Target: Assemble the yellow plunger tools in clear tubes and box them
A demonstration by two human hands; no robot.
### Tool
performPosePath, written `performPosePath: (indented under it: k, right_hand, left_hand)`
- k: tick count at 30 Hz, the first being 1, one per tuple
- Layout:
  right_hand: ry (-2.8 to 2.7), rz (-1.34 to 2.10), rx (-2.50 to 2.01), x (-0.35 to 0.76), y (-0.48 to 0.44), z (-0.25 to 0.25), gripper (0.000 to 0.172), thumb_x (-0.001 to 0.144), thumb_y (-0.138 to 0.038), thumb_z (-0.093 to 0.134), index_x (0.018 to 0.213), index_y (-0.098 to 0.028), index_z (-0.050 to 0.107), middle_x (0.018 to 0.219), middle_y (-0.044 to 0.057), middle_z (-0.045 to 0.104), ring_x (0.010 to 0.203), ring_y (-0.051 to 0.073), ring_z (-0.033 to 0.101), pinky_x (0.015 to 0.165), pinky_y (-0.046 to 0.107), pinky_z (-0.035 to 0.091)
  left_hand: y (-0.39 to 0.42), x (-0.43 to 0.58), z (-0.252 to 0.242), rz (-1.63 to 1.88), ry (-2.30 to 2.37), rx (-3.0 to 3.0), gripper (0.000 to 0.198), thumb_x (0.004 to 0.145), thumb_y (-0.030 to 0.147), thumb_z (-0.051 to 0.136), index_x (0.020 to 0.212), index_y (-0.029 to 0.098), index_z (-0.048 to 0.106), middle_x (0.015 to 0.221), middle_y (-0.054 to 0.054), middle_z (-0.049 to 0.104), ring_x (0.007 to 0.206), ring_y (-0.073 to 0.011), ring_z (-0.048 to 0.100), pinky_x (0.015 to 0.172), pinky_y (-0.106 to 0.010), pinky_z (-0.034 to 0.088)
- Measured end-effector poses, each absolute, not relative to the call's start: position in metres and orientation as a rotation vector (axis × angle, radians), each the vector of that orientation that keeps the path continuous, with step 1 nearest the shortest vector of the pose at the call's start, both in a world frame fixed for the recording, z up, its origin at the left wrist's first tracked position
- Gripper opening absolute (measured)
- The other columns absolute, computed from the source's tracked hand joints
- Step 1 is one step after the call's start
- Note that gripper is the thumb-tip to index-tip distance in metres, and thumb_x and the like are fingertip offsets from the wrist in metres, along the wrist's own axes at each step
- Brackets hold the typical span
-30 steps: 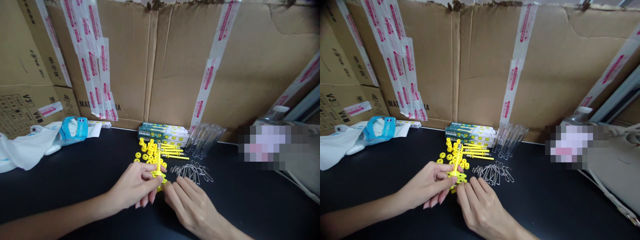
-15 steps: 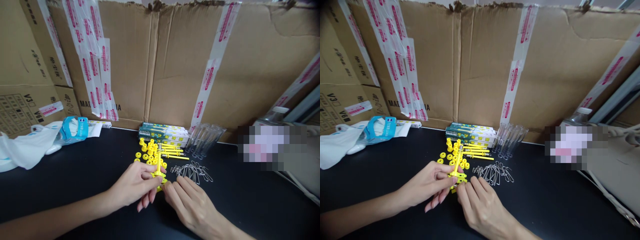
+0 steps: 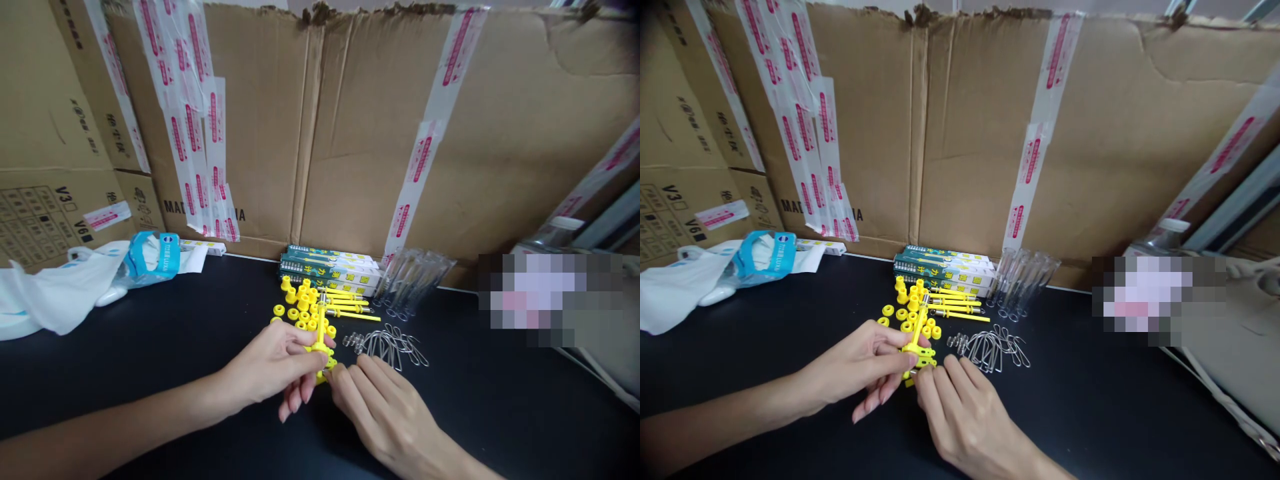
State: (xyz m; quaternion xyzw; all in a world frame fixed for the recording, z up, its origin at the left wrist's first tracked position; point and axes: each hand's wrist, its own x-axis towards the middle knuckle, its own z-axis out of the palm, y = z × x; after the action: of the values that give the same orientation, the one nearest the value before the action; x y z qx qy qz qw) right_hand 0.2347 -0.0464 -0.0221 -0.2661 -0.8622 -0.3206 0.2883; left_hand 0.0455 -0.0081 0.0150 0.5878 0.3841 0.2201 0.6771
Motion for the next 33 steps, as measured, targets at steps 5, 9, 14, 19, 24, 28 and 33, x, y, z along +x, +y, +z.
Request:
performPosePath:
  k: [5,9,14,19,24,28,33]
  right_hand:
    - [-2.303,-0.85,-0.714,0.2354,-0.0469,-0.0218,0.025,0.098,-0.006,0.045,0.08,-0.013,0.06,0.062,0.001,0.056,0.057,0.019,0.046,0.061,0.034,0.036]
    - [-2.303,-0.838,-0.724,0.2351,-0.0459,-0.0223,0.025,0.098,-0.005,0.044,0.08,-0.013,0.06,0.061,0.001,0.054,0.056,0.018,0.044,0.06,0.034,0.035]
    - [-2.327,-0.81,-0.725,0.2361,-0.0459,-0.0244,0.023,0.098,-0.006,0.045,0.081,-0.014,0.059,0.062,0.001,0.054,0.057,0.019,0.044,0.059,0.034,0.034]
    - [-2.329,-0.794,-0.718,0.2369,-0.045,-0.0233,0.025,0.098,-0.006,0.045,0.078,-0.014,0.058,0.06,0.001,0.052,0.056,0.019,0.044,0.058,0.033,0.033]
    - [-2.329,-0.817,-0.715,0.2365,-0.0454,-0.0216,0.027,0.098,-0.006,0.044,0.076,-0.015,0.057,0.06,0.001,0.052,0.056,0.018,0.042,0.058,0.033,0.033]
    - [-2.322,-0.843,-0.735,0.2364,-0.0465,-0.0212,0.03,0.099,-0.006,0.043,0.074,-0.016,0.055,0.059,0.0,0.05,0.055,0.018,0.041,0.058,0.034,0.032]
    - [-2.329,-0.837,-0.738,0.2369,-0.0478,-0.0214,0.029,0.099,-0.006,0.044,0.074,-0.016,0.055,0.059,0.0,0.05,0.054,0.017,0.04,0.056,0.033,0.03]
  left_hand:
    - [-0.007,0.0448,0.0141,0.495,0.855,1.296,0.032,0.088,0.03,0.061,0.113,0.01,0.061,0.046,0.007,0.056,0.032,-0.0075,0.047,0.029,-0.013,0.041]
    - [-0.0053,0.0456,0.0158,0.468,0.866,1.293,0.016,0.089,0.027,0.06,0.091,0.012,0.062,0.045,0.007,0.054,0.031,-0.0067,0.045,0.029,-0.013,0.038]
    - [-0.006,0.0458,0.0181,0.441,0.879,1.277,0.02,0.088,0.029,0.061,0.075,0.014,0.06,0.045,0.007,0.053,0.031,-0.0058,0.042,0.029,-0.014,0.036]
    - [-0.0076,0.0451,0.0185,0.44,0.874,1.261,0.019,0.088,0.03,0.061,0.091,0.012,0.064,0.046,0.007,0.053,0.031,-0.0055,0.041,0.029,-0.013,0.035]
    - [-0.0078,0.0442,0.017,0.438,0.835,1.231,0.03,0.09,0.028,0.059,0.114,0.011,0.061,0.047,0.007,0.054,0.032,-0.0063,0.042,0.031,-0.013,0.037]
    - [-0.0091,0.0437,0.0166,0.446,0.8,1.201,0.032,0.089,0.031,0.06,0.113,0.01,0.06,0.048,0.006,0.056,0.033,-0.0062,0.043,0.032,-0.013,0.039]
    - [-0.0117,0.0441,0.0154,0.46,0.787,1.182,0.032,0.089,0.035,0.062,0.11,0.011,0.059,0.049,0.005,0.057,0.034,-0.0068,0.045,0.032,-0.014,0.038]
